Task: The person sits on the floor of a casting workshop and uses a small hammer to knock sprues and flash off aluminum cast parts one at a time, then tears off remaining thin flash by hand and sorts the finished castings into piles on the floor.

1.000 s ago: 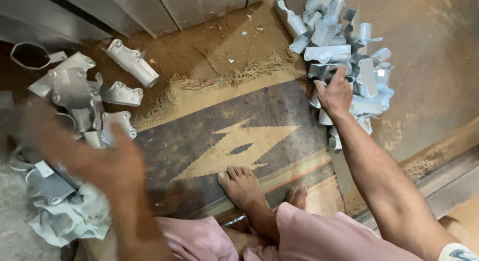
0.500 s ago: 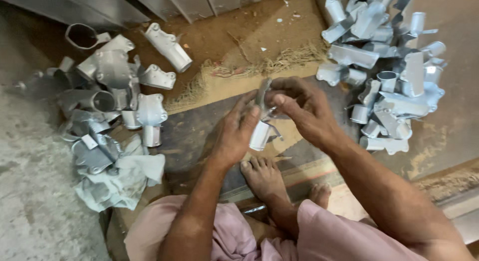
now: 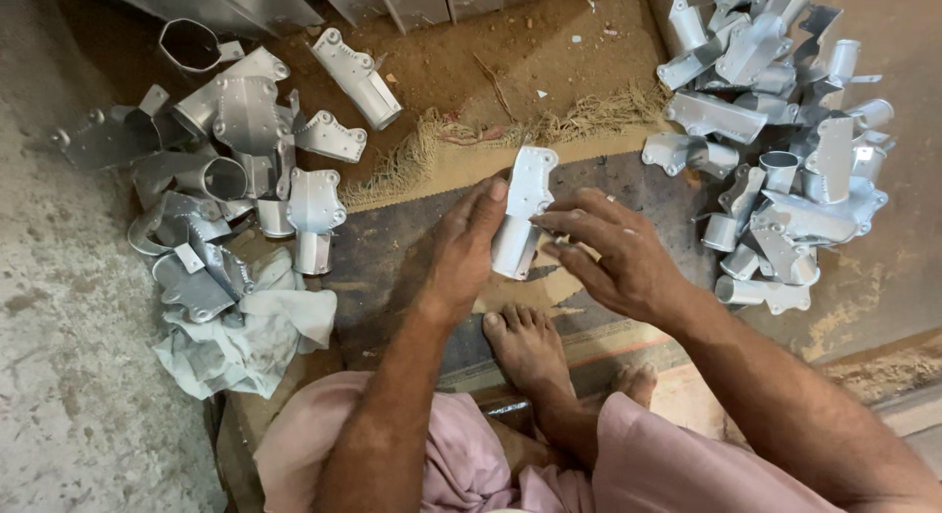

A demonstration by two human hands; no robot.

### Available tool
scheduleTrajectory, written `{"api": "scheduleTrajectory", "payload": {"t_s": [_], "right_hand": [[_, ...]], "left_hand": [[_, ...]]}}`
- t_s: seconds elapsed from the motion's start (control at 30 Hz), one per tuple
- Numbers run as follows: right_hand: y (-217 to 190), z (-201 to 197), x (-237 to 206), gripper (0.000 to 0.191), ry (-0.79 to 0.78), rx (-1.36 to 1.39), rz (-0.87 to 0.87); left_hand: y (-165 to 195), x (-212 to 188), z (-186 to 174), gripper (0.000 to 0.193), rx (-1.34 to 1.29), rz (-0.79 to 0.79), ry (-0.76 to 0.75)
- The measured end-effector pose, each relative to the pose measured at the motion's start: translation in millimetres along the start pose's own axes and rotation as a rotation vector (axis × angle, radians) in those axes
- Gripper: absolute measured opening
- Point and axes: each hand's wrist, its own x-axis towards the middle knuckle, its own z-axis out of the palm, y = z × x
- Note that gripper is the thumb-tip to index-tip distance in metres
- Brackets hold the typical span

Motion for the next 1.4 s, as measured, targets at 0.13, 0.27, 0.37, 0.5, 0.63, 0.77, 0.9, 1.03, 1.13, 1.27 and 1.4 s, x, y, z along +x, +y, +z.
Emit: {"api": "scheduleTrajectory", "payload": {"t_s": [0.13,0.27,0.37,0.5,0.63,0.77,0.9,1.03,1.13,1.27,1.4], "right_hand": [[7,-5,7,0.018,-0.065,0.113,0.159],[19,-18,13,0.035,-0.126,0.258,-0.021],[29,-20,12,0.036,-0.051,0.637,0.352],[43,-11,6,0.029,-0.018,0.877,0.535],[48,-2,-2,0.024,-0.043,0.778,0.572],[45,8,-4,0.027,-0.031,0.771,0.462],[54,13,5,0.047,0.002,0.678,0.427],[90,-7,10,0.043,0.270,0.016,0.605],[119,-32,-6,0.041,0.393,-0.602,0.456],[148,-49,-27,0.043,0.312,-0.871,0.634],[151,-54,-27,0.019,0.262,-0.564,0.655]], "left_hand": [[-3,5,-2,0.066,0.191,0.215,0.035],[-2,2,1,0.073,0.597,0.026,0.146],[-5,-2,8,0.069,0.827,0.441,0.017],[-5,-1,10,0.056,0.414,0.158,0.009],[-2,1,2,0.054,0.144,0.097,-0.017],[2,0,0,0.038,0.278,0.094,0.025],[24,-10,-16,0.036,0.482,0.172,0.233],[67,-39,-54,0.066,0.225,0.757,0.766],[89,-48,-73,0.070,0.127,0.807,0.837],[75,-35,-64,0.085,0.096,0.678,0.881],[48,-14,-41,0.065,0.234,0.544,0.645]]}}
